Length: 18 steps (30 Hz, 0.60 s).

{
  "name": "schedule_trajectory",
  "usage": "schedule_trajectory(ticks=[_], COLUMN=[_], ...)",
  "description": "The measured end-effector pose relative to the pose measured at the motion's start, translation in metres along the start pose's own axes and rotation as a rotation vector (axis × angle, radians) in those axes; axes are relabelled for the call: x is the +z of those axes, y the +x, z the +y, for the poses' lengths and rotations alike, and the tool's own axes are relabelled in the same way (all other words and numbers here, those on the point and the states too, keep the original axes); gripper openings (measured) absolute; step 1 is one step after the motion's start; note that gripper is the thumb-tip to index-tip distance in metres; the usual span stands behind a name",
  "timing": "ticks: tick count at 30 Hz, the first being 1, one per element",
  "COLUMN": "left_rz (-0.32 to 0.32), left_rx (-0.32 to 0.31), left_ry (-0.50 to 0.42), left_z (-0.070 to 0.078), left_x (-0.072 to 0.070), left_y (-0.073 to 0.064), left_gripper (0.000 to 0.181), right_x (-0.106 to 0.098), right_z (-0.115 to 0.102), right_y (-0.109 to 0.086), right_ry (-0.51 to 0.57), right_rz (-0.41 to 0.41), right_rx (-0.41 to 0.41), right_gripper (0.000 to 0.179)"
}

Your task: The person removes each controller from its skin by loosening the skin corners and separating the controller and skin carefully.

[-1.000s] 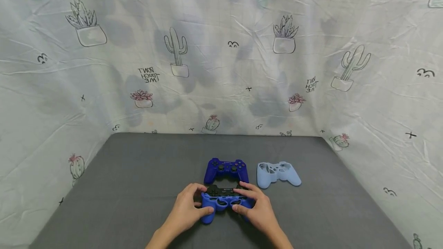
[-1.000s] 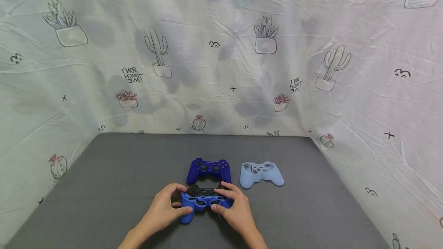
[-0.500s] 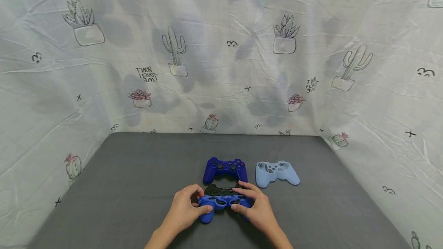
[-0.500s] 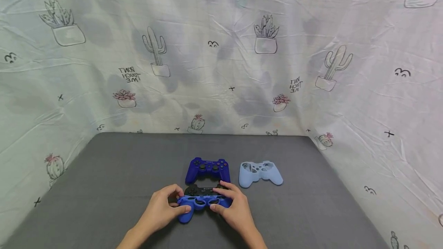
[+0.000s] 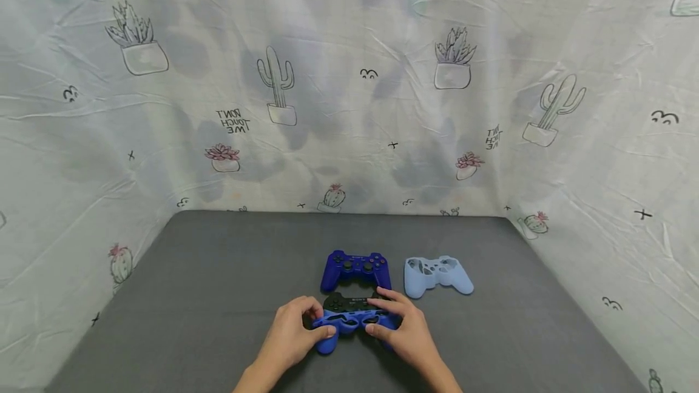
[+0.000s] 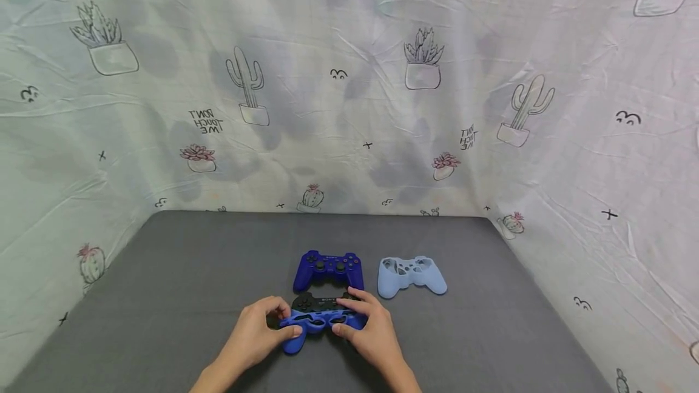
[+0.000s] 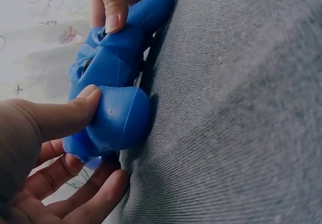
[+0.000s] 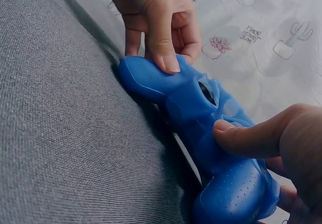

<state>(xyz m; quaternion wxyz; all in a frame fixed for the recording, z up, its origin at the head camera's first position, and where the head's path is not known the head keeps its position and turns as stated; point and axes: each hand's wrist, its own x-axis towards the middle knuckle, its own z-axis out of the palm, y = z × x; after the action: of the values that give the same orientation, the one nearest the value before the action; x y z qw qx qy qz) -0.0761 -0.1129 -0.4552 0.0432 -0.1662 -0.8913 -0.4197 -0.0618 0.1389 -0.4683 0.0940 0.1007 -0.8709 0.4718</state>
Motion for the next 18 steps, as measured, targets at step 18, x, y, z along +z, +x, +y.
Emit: schedule_trajectory(ticks=[18], left_rz=[-0.005], left_rx=[-0.062], left_ry=[-0.048], left_z=[0.002], left_x=[0.002], left_y=[-0.001], left_gripper=[0.039], right_x=[-0.034], right_z=[0.004], right_y=[-0.009], right_ry=[-0.034], right_rz=[-0.116], right_rx=[0.045], right_gripper=[0.065])
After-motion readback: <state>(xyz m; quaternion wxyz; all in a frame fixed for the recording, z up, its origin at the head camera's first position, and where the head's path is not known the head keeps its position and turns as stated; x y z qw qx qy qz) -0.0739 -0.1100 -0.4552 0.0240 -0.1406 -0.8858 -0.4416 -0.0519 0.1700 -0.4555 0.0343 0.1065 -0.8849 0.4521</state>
